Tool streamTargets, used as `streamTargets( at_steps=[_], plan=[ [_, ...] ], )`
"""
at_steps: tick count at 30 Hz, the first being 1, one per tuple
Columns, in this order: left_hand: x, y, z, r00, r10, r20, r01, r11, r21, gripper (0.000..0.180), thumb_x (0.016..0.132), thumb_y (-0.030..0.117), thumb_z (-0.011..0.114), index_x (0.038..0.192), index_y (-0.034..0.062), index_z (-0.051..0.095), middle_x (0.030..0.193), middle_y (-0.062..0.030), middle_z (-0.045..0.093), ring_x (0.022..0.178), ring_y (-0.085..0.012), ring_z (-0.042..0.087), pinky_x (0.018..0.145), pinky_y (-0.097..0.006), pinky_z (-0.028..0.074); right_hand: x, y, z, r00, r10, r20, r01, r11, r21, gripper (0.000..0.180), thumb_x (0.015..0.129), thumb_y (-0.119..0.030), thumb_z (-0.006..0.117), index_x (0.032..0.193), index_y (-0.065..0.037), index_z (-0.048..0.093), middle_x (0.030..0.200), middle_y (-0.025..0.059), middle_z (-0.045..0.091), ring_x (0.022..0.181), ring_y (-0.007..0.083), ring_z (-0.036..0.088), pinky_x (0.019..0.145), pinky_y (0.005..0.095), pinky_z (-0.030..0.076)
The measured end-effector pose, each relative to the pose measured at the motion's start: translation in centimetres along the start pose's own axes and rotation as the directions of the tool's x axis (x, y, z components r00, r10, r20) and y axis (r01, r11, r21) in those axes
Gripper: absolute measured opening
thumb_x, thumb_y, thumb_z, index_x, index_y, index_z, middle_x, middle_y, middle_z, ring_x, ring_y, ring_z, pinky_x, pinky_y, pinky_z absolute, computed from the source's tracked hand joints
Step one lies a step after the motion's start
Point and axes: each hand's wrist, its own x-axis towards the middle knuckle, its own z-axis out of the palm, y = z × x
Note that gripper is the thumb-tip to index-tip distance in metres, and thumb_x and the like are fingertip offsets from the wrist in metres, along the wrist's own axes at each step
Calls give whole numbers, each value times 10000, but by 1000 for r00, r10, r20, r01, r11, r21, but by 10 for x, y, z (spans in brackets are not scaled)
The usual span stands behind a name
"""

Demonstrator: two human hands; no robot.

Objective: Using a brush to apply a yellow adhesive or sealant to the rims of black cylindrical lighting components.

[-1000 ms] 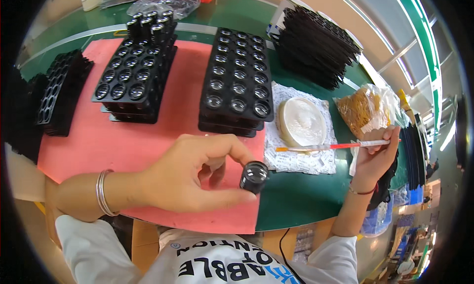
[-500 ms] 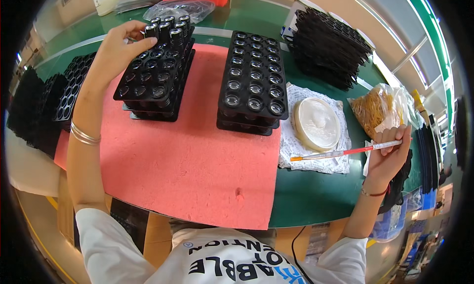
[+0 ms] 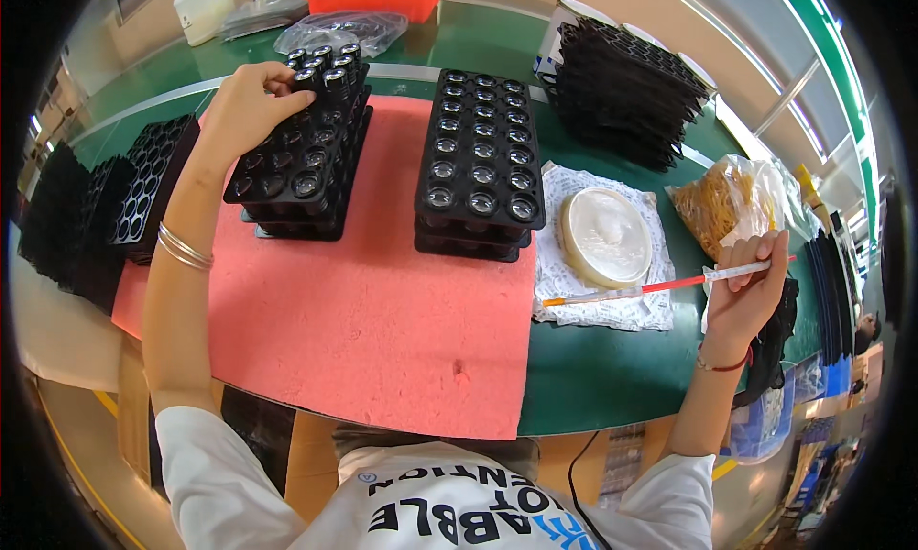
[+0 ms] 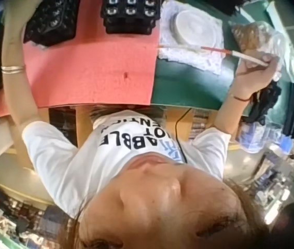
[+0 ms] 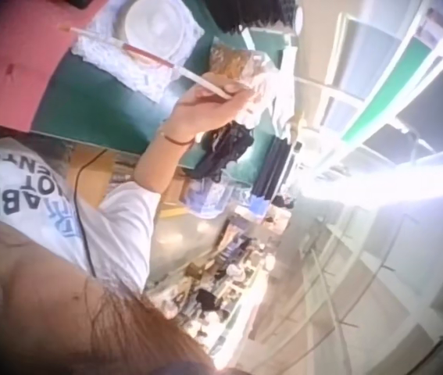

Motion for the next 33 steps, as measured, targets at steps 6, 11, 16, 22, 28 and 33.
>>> streamTargets(
  at_steps=[6,11,16,22,28,33],
  plan=[
    [-4,4,-6,999,-47,13,46,997,65,334,668,256,672,795,-39,580,627,-73,554,585,-159,526,592,-274,417,0,-1,3,997,-49,-57,49,999,-15,308,924,-247,340,669,-80,386,466,2,354,399,66,272,402,206,226],
    [-18,42,-21,969,66,-238,-16,978,206,391,682,328,659,908,19,577,702,-58,577,609,-163,529,593,-274,417,-1,-8,-5,995,-73,-70,70,996,-51,309,919,-252,357,664,-80,379,487,1,361,410,66,280,408,201,236],
    [-34,126,-18,974,103,-200,-101,995,16,388,700,331,643,913,12,579,685,-83,590,589,-197,529,573,-291,421,-5,-22,-4,942,-264,-209,273,962,15,304,911,-282,378,679,-87,377,519,-2,363,456,60,304,428,189,249],
    [-21,192,38,960,91,266,-217,840,497,781,650,650,514,1010,-44,513,755,-172,613,737,-314,601,657,-380,466,-3,-33,-14,776,-584,-239,527,808,-263,285,897,-270,399,719,-51,429,573,65,468,489,117,394,453,204,302],
    [4,209,62,922,-69,381,-199,760,619,895,559,752,474,950,-46,580,878,-163,620,831,-271,609,719,-334,472,-6,-34,-25,720,-694,-18,640,673,-372,338,902,-264,394,693,-7,458,565,85,491,435,134,440,396,221,344],
    [19,218,63,901,-171,399,-167,711,683,859,551,737,455,958,-1,622,957,-143,614,900,-256,592,753,-321,458,-9,-39,-23,671,-738,71,699,598,-393,337,901,-263,396,697,-2,462,578,86,507,426,137,456,404,229,360]
  ],
)
